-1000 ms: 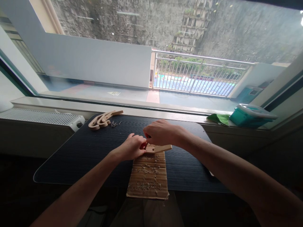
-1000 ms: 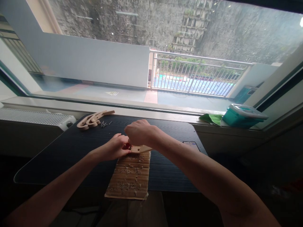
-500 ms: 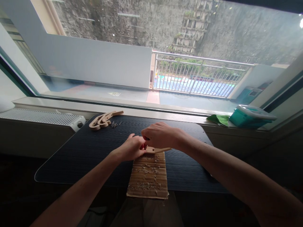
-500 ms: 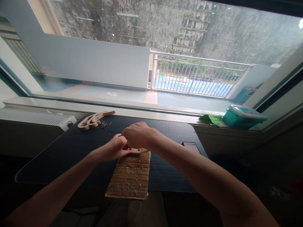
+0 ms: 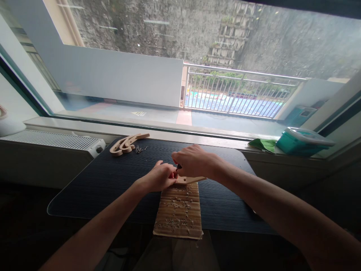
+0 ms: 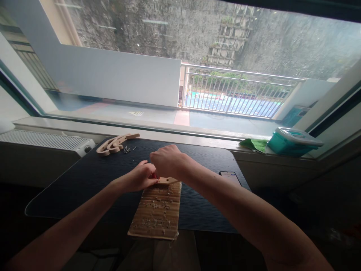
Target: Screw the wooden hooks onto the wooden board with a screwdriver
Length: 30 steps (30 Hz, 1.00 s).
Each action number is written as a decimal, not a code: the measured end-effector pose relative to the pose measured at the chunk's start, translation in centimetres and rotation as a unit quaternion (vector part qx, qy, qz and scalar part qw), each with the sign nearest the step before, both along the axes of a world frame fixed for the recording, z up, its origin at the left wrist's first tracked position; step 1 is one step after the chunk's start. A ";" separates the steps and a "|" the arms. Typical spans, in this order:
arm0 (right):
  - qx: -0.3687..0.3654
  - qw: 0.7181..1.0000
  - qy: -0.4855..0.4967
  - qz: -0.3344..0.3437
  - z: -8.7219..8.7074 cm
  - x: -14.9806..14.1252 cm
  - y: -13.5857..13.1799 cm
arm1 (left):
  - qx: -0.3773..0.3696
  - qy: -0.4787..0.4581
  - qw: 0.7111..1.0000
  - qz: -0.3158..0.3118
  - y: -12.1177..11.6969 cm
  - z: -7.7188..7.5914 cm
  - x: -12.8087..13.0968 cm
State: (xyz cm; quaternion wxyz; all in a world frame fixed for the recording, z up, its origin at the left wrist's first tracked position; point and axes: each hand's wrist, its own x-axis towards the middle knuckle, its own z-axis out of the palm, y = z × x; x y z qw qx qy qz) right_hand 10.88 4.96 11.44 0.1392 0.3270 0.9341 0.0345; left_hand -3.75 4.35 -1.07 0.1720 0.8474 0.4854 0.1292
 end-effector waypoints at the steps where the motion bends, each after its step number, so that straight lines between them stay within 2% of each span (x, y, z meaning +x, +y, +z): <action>1: 0.002 1.000 0.002 0.003 0.1 0.0 -0.1 | 0.002 0.001 1.000 -0.003 0.0 0.1 0.0; 5: 0.003 1.000 -0.002 0.025 0.0 0.1 -0.1 | 0.005 0.017 1.000 -0.009 0.1 0.3 0.1; 9: 0.002 1.000 0.000 0.019 -0.5 0.1 0.3 | 0.003 0.020 1.000 0.002 0.1 0.3 0.3; 16: -0.012 1.000 -0.007 0.020 0.8 0.3 -0.5 | -0.011 0.018 1.000 0.007 -0.1 0.6 0.5; 20: -0.010 1.000 -0.003 0.018 0.3 0.3 -0.1 | -0.012 0.022 1.000 0.009 -0.3 0.8 0.6; 24: 0.006 1.000 0.012 0.002 -0.4 0.4 0.4 | -0.013 0.017 1.000 0.012 -0.1 0.5 0.5; 30: -0.005 1.000 -0.002 0.008 0.1 0.4 0.3 | -0.016 -0.003 1.000 0.013 0.2 -0.2 0.1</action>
